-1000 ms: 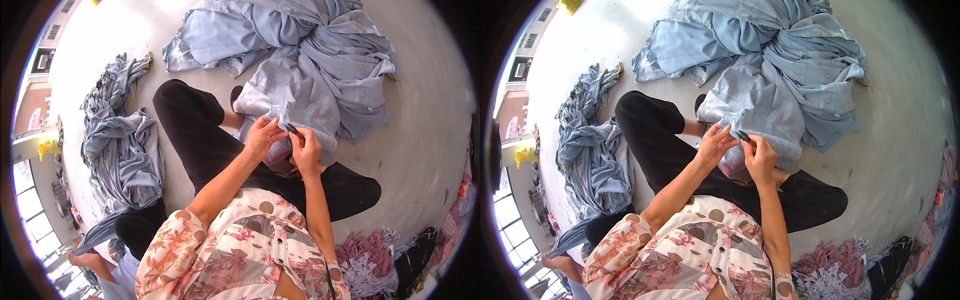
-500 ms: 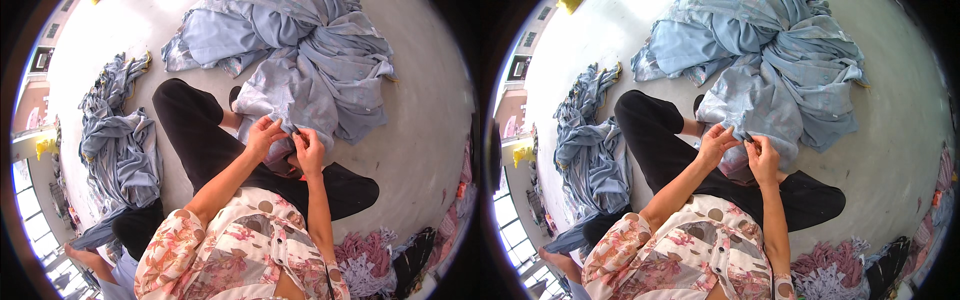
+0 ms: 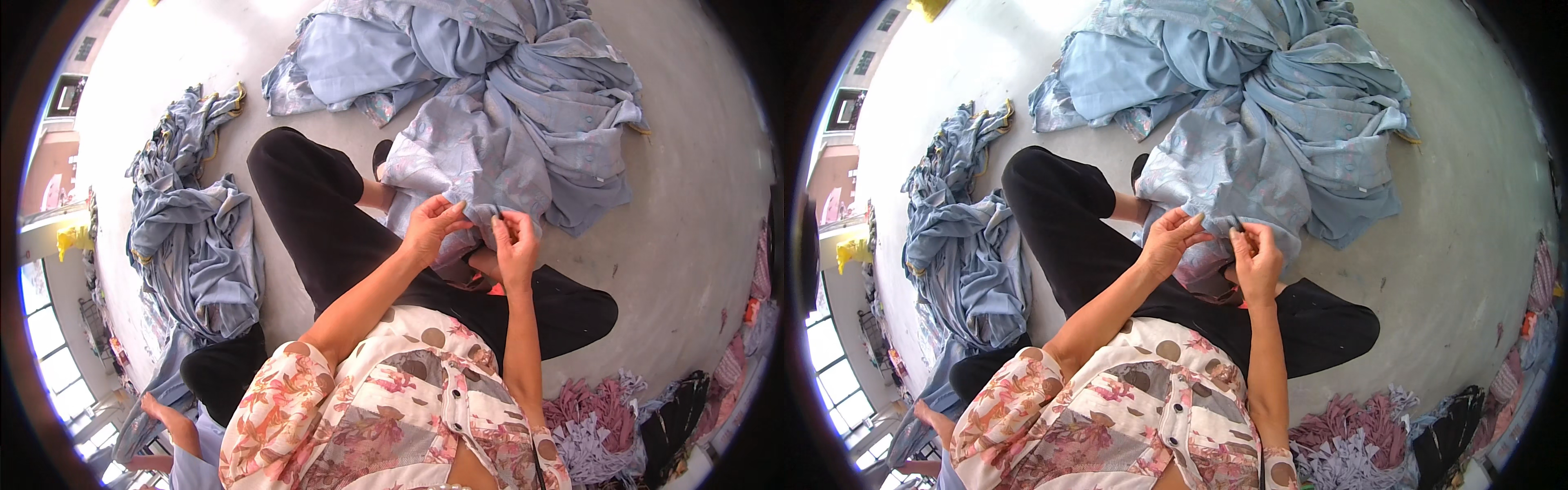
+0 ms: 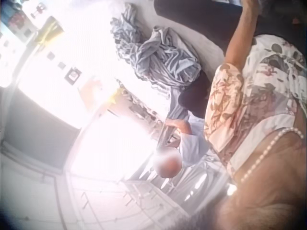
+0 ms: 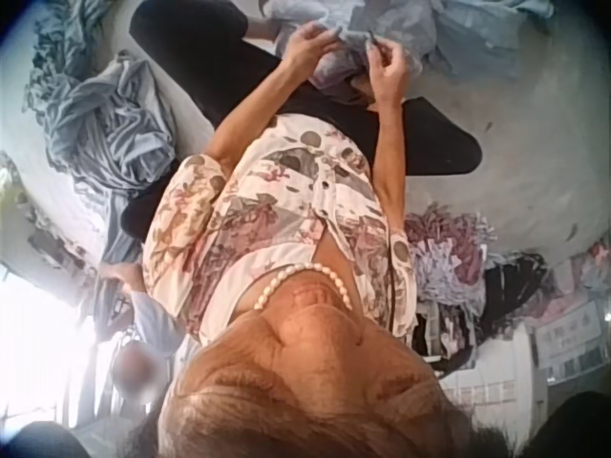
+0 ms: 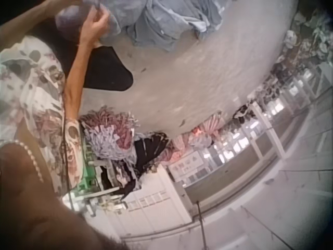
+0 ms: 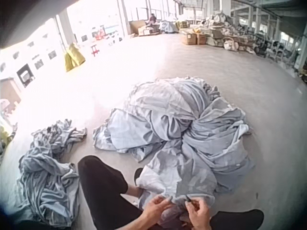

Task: The person sits on the floor and uses scissors to cut strips from a large piece of light blue fabric. They repeatedly fold and cut sections of the fabric, creating a pile of cut strips.

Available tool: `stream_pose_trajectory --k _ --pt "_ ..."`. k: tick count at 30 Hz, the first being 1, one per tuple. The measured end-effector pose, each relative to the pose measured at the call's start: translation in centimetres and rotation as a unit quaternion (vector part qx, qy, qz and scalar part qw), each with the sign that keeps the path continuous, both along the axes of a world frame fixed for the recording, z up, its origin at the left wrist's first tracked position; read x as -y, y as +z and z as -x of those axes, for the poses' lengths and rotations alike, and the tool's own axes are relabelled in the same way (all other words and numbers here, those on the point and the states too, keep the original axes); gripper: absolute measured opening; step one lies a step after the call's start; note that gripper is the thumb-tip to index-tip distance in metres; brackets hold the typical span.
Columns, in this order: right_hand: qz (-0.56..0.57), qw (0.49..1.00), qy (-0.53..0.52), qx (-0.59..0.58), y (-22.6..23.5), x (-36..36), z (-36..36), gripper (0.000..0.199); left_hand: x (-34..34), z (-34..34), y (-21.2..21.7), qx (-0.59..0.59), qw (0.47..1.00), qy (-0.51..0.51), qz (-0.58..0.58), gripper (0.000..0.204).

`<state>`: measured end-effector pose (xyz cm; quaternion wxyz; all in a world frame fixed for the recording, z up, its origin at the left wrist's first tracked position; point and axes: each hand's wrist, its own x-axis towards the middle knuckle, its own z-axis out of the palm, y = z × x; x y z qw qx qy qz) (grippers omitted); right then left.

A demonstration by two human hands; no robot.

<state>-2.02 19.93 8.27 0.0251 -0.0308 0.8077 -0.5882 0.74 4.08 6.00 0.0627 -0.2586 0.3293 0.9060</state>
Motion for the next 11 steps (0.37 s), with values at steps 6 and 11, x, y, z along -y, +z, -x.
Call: stream_pose_trajectory --k 6,11 --pt "0.020 0.996 0.060 0.070 -0.2 0.1 -0.4 0.015 -0.3 0.1 0.5 0.017 0.999 0.013 -0.042 0.014" --pt "0.046 0.995 0.049 0.076 -1.8 -0.2 -0.7 0.014 0.3 -0.1 -1.1 -0.013 0.998 -0.009 -0.063 0.019"
